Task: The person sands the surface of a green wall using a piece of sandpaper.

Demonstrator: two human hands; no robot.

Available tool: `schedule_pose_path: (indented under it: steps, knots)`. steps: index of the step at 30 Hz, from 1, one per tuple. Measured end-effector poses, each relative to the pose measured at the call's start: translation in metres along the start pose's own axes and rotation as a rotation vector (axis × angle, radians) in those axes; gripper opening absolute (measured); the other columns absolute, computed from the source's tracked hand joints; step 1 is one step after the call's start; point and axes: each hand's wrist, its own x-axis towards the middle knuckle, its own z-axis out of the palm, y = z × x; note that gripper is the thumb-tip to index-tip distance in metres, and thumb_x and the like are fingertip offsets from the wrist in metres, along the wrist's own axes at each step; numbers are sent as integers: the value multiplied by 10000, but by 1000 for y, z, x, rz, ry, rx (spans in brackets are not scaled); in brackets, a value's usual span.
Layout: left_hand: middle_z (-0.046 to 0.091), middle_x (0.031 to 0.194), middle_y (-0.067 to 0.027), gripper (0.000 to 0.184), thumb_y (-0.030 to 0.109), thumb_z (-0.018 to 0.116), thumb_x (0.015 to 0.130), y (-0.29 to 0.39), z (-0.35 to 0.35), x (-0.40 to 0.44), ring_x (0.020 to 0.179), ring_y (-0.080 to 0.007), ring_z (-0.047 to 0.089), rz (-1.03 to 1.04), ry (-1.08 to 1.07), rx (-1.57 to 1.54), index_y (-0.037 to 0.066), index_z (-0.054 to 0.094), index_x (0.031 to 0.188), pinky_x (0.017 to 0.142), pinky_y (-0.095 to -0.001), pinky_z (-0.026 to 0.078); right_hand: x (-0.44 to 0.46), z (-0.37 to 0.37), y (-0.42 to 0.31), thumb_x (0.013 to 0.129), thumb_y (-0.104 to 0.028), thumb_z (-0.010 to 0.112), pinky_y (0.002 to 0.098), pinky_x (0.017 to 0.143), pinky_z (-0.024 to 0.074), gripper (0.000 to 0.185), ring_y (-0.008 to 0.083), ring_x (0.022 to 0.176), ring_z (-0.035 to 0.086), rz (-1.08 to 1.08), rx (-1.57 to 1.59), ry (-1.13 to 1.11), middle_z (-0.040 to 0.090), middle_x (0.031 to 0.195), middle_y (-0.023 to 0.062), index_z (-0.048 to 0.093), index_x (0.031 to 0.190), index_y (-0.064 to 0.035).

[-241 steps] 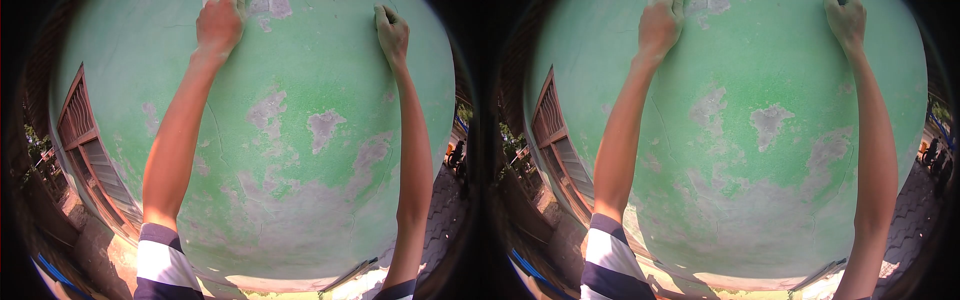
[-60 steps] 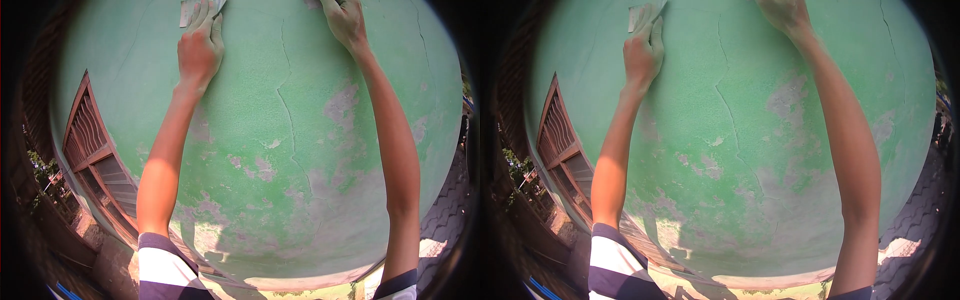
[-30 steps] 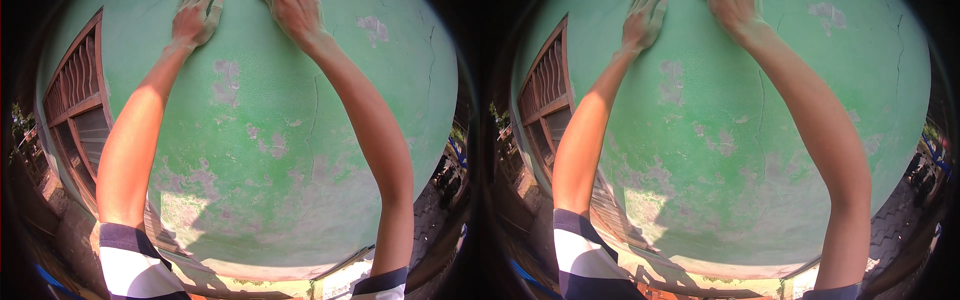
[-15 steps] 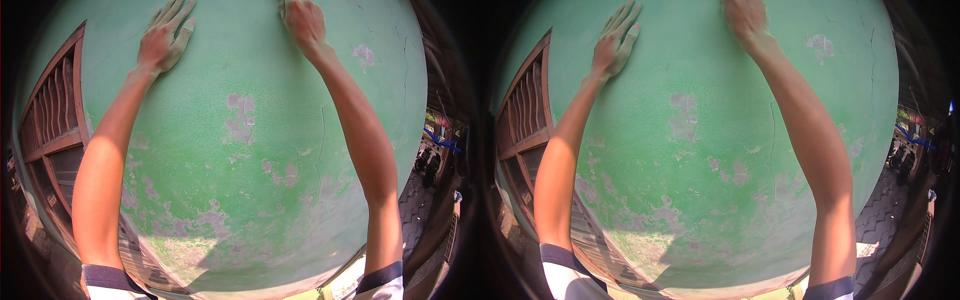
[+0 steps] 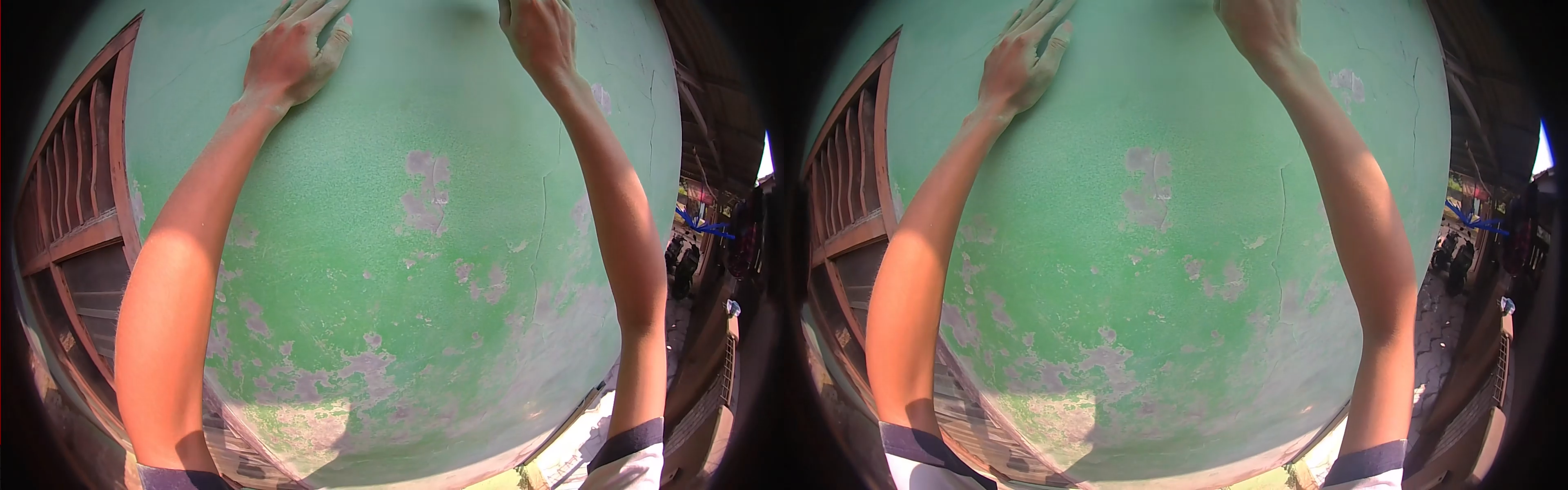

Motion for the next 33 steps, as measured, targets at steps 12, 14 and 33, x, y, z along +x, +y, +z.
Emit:
schedule_pose_path:
  steps: [12, 14, 33]
  knots:
    - [601, 1435, -16, 460, 444, 474, 1024, -33, 35, 5, 1372, -261, 516, 141, 267, 16, 230, 614, 1406, 1085, -442, 486, -3, 8, 2, 1030, -136, 518, 491, 797, 551, 277, 419, 948, 707, 210, 173, -194, 704, 1042, 281, 620, 1259, -17]
    - [605, 1431, -15, 453, 436, 478, 1025, -31, 35, 5, 1365, -262, 523, 139, 278, 16, 230, 617, 1403, 1081, -442, 490, 6, 8, 8, 1021, -139, 530, 490, 808, 552, 265, 419, 967, 707, 238, 153, -231, 702, 1054, 285, 642, 1226, -14]
    - [436, 1593, -148, 536, 169, 581, 955, -8, 5, 0, 1516, -311, 337, 0, 13, -33, 43, 525, 1474, 1268, -444, 235, -74, 22, -51, 1029, -141, 566, 418, 1094, 474, 403, 342, 1370, 511, 257, 348, -225, 576, 1445, 129, 580, 1429, -84]
